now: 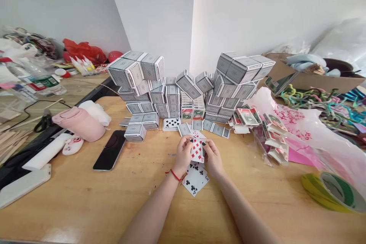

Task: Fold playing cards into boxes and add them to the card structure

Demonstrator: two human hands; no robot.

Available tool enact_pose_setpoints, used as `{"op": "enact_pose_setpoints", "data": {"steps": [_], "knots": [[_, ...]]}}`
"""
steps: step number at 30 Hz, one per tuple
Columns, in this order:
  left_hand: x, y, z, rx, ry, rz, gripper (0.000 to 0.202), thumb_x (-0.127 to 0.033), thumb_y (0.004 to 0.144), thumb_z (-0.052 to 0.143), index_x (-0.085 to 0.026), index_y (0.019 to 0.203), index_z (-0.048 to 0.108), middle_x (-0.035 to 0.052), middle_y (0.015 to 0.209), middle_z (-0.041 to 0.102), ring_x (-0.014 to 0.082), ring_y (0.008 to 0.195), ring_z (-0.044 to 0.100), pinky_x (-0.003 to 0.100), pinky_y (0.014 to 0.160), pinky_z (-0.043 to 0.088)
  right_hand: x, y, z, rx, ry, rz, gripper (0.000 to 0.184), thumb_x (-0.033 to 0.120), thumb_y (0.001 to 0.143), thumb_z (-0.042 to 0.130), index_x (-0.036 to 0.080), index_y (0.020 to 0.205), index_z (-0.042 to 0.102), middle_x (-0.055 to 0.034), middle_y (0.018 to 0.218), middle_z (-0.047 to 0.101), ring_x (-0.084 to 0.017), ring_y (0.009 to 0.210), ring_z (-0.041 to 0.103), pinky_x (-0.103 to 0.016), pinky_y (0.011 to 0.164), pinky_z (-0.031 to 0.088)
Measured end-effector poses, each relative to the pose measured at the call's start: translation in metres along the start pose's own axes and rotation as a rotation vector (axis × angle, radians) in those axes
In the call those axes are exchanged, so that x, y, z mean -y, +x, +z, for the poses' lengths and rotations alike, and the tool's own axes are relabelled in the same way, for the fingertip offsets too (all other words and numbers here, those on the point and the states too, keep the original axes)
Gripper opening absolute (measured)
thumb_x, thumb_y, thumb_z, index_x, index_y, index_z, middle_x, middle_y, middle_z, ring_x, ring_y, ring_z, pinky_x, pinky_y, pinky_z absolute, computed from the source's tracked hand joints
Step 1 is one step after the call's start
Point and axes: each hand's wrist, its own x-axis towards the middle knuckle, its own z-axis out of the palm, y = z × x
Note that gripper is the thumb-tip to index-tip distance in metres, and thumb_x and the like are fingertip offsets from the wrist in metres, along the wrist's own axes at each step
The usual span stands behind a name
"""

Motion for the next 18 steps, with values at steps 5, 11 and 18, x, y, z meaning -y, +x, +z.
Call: {"op": "enact_pose_setpoints", "data": {"steps": [5,11,18], "knots": [[0.0021,0.0012,-0.0004,-0.008,-0.017,-0.017,0.012,-0.019,0.067,0.049,-0.018,0.078,0.054,-0.0036,0.062,0.047,0.0078,0.052,0.038,0.019,0.051,0.031,-0.0011,0.0009,-0.0006,0.001,-0.007,-0.014,0.021,0.036,0.072,0.054,0.023,0.087,0.052,0.0053,0.058,0.046,-0.009,0.045,0.037,-0.019,0.042,0.03],[0.0039,0.0023,-0.0021,-0.043,0.006,0.03,0.01,-0.017,0.065,0.048,-0.018,0.073,0.054,-0.0011,0.068,0.051,0.0098,0.058,0.041,0.02,0.054,0.033,-0.0007,0.0013,0.0003,0.027,0.021,-0.003,0.018,0.036,0.071,0.055,0.022,0.082,0.052,0.0063,0.055,0.041,-0.009,0.044,0.034,-0.019,0.043,0.028],[-0.0049,-0.0048,0.0012,-0.04,-0.032,0.057,0.005,-0.017,0.065,0.045,-0.017,0.068,0.05,-0.0011,0.067,0.048,0.0102,0.059,0.041,0.02,0.055,0.033,0.0009,-0.0005,0.0031,0.051,0.104,0.044,0.016,0.033,0.068,0.059,0.022,0.075,0.052,0.0055,0.058,0.047,-0.009,0.045,0.037,-0.02,0.044,0.029]]}}
